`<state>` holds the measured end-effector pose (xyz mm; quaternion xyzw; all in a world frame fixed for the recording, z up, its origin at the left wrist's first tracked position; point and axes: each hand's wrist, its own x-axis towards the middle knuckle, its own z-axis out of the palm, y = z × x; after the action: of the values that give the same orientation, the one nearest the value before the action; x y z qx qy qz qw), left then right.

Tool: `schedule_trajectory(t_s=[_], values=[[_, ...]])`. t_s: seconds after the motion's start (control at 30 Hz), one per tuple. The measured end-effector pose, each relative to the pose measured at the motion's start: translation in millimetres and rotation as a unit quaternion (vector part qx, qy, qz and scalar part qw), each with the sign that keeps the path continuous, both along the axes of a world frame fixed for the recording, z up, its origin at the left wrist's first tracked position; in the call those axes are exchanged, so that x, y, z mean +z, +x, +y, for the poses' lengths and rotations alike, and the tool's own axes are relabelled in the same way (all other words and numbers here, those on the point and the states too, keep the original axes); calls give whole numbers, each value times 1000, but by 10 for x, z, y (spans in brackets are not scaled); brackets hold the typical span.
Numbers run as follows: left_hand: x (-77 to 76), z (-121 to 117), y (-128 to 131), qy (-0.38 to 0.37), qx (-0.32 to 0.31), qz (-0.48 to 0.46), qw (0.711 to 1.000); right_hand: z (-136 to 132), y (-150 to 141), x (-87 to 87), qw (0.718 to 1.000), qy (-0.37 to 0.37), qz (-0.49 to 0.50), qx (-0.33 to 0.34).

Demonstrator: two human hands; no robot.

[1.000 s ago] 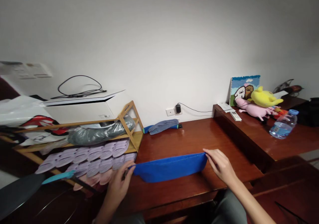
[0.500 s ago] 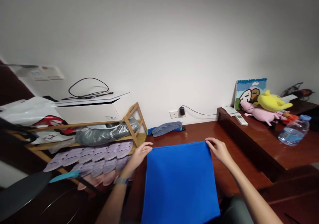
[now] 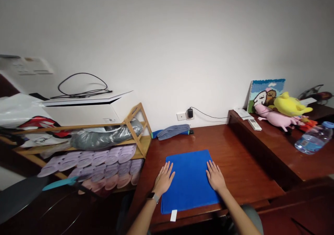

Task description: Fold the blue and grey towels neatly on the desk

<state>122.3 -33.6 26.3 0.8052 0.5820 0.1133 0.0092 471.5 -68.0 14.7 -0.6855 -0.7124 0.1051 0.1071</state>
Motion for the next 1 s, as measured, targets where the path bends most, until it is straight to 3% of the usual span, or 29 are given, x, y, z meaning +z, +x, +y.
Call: schedule_trajectory(t_s=[0.17,0.3,0.4,0.5,0.6,0.7,0.8,1.0], values=[[-131,-39,-247,8,-45,23,999,-188,-25,2,1000,12,-12,-11],[-57,21,-209,22,-58,32,998,-11,-87,171,999,51,1,-16],[96,130,218,22,-66,18,997,280,-132,285,1000,15,-7,-15],[175,206,939,2,-110,-9,994,471,-155,248,999,-23,-11,-22],[92,227,1650,-24,-128,-37,991,510,-140,118,999,-26,-12,-20],[-77,242,1968,-39,-104,-54,992,503,-107,31,999,-28,-18,-11],[-189,308,1699,-25,-71,-50,996,511,-93,17,999,-28,-8,-16],[-44,570,389,-29,47,21,998,518,-117,42,999,-26,-4,-27]])
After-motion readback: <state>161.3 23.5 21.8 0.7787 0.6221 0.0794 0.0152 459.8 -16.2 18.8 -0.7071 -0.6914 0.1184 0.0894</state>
